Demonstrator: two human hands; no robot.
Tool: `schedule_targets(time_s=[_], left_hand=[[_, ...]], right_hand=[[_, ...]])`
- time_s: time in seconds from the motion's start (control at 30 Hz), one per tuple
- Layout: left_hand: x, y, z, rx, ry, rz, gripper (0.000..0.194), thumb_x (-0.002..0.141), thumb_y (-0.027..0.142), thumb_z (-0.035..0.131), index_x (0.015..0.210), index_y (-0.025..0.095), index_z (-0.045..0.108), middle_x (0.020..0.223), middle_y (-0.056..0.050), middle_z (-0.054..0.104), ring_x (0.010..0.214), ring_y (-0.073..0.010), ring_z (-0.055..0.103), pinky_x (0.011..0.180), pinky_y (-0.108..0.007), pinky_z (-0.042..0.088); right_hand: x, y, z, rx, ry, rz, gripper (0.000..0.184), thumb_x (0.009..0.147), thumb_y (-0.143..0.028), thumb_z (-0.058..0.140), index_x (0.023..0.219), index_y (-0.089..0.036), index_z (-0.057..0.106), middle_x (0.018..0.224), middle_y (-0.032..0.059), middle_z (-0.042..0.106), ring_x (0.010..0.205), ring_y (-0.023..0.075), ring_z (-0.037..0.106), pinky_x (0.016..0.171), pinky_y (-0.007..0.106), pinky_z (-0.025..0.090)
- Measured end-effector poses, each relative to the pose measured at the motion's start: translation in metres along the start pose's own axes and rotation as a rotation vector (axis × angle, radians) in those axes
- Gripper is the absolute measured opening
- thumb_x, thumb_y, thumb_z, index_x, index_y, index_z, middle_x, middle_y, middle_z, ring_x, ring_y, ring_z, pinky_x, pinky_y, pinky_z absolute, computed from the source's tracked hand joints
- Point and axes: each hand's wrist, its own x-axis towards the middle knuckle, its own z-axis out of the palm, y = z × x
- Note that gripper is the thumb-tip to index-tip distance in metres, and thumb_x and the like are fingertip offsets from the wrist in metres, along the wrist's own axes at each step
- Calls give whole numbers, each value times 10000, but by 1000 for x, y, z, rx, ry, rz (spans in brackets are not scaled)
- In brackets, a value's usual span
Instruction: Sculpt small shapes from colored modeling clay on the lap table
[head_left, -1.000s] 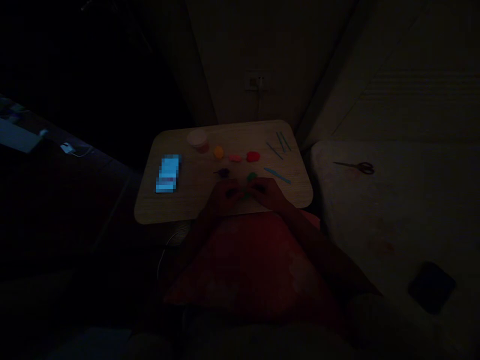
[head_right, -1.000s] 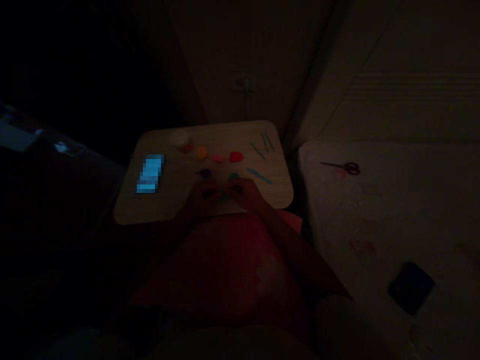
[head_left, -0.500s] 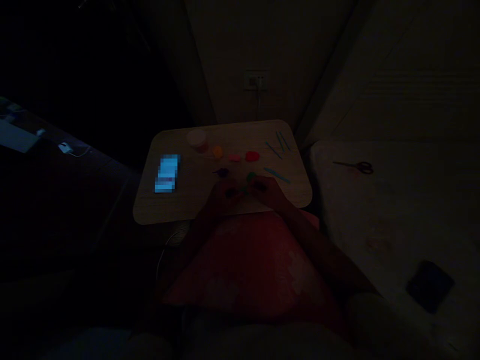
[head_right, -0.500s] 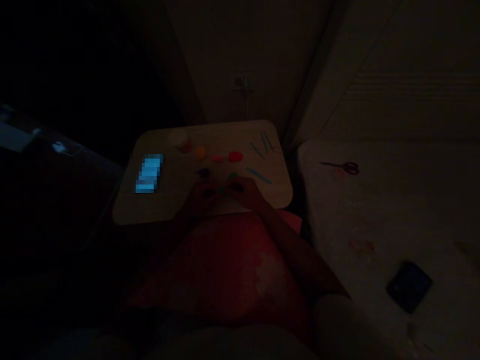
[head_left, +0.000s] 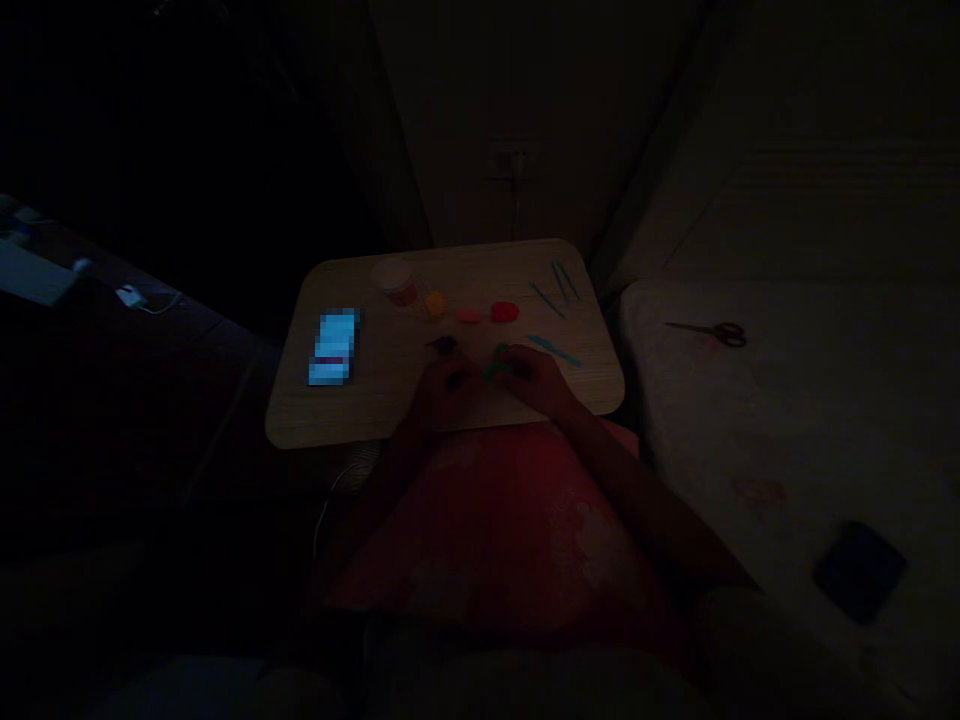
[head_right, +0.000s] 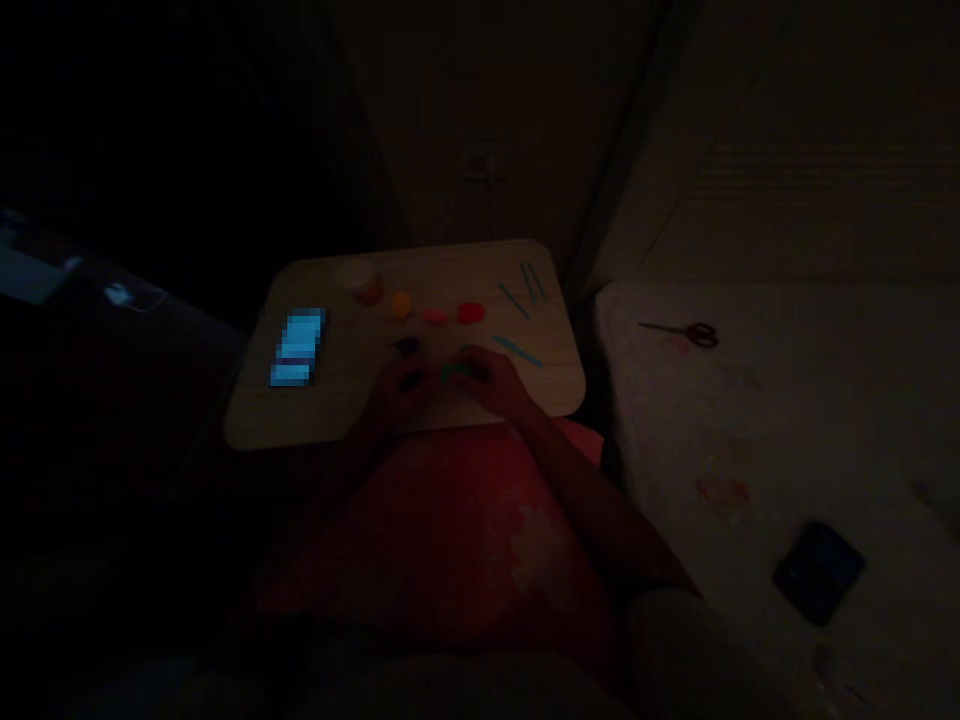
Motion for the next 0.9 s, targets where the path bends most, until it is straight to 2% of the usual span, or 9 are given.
schedule_targets(time_s=[0.17, 0.4, 0.6, 0.77, 0.9], left_hand=[[0, 3, 0, 21, 33, -20, 160, 888, 318, 687, 864, 167, 733, 758, -11, 685, 680, -133, 581, 665, -258, 473], [0, -2, 2, 23, 54, 7, 153, 889, 318, 697, 870, 180, 763, 803, -26, 715, 737, -158, 625, 718, -288, 500], [0, 0, 2, 66, 76, 14, 149, 883, 298, 706, 952, 185, 772, 782, -16, 677, 708, -150, 584, 697, -284, 489], [0, 2, 3, 90, 108, 23, 117, 882, 274, 705, 875, 182, 777, 784, -22, 691, 733, -155, 593, 728, -288, 501], [-1, 2, 3, 76, 102, 40, 138, 890, 275, 695, 902, 182, 797, 806, -32, 707, 758, -170, 619, 769, -316, 523]], right_hand=[[0, -3, -1, -92, -45, 2, 259, 801, -432, 753, 836, -175, 740, 740, 20, 666, 651, 145, 530, 620, 279, 406], [0, -3, 0, -102, -23, -9, 244, 816, -415, 739, 869, -178, 750, 773, 22, 687, 676, 151, 553, 637, 273, 410], [0, -3, 1, -132, -22, -45, 237, 829, -393, 730, 876, -163, 759, 770, 27, 687, 663, 147, 550, 645, 275, 406], [0, -5, 1, -153, -17, -23, 241, 824, -400, 736, 865, -164, 758, 754, 21, 680, 662, 144, 542, 633, 267, 397], [1, -7, 1, -126, -1, -29, 223, 823, -389, 730, 847, -169, 753, 755, 23, 688, 671, 151, 555, 641, 268, 410]])
